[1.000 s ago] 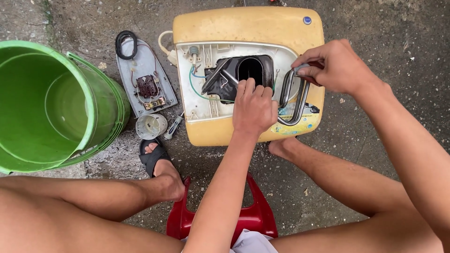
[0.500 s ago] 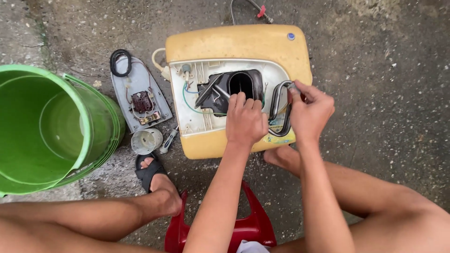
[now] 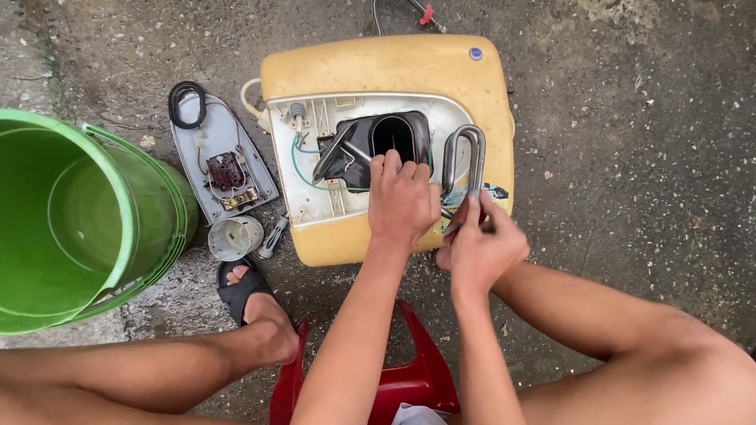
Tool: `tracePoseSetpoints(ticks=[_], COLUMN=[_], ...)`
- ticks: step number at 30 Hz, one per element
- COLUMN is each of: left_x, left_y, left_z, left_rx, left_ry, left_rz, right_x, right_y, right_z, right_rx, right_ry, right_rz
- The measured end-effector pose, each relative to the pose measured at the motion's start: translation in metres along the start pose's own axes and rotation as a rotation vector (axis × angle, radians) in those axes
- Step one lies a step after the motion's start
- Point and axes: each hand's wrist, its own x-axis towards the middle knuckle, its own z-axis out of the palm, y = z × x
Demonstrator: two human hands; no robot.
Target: The person sits on a small red stool and uses a metal tool to manipulate a component inside a disassembled yellow appliance. The person holds the internal part with one hand while working with the tool in the other, with a green bucket and other parts nearby.
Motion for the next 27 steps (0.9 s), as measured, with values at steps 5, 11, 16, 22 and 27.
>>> tracePoseSetpoints(ticks=[5,11,16,22,27], left_x=[-0.001,0.003,-0.005,-0.003,-0.001], left_y=[-0.001,0.002,-0.002,-0.001,0.0], left_z=[0.003,0.003,0.004,0.006,0.0], left_rx=[0.025,0.055,0.096,0.087,0.077], left_ry=[-0.048,-0.071,-0.061,-0.058,-0.056], left_rz=[-0.024,-0.034,-0.052,-0.032,-0.016], right_x=[0.051,0.112,0.094,0.037,0.074], right_y=[0.008,0.022,0.027,0.032,0.025], right_z=[0.021,0.046,0.037,0.0,0.03], right_rx=[0.031,0.125,0.372,0.354,0.187], right_ry=[-0.089,-0.292,-0.371,-0.297,-0.2], right_rz=[-0.156,-0.166,-0.068,0.094,-0.118])
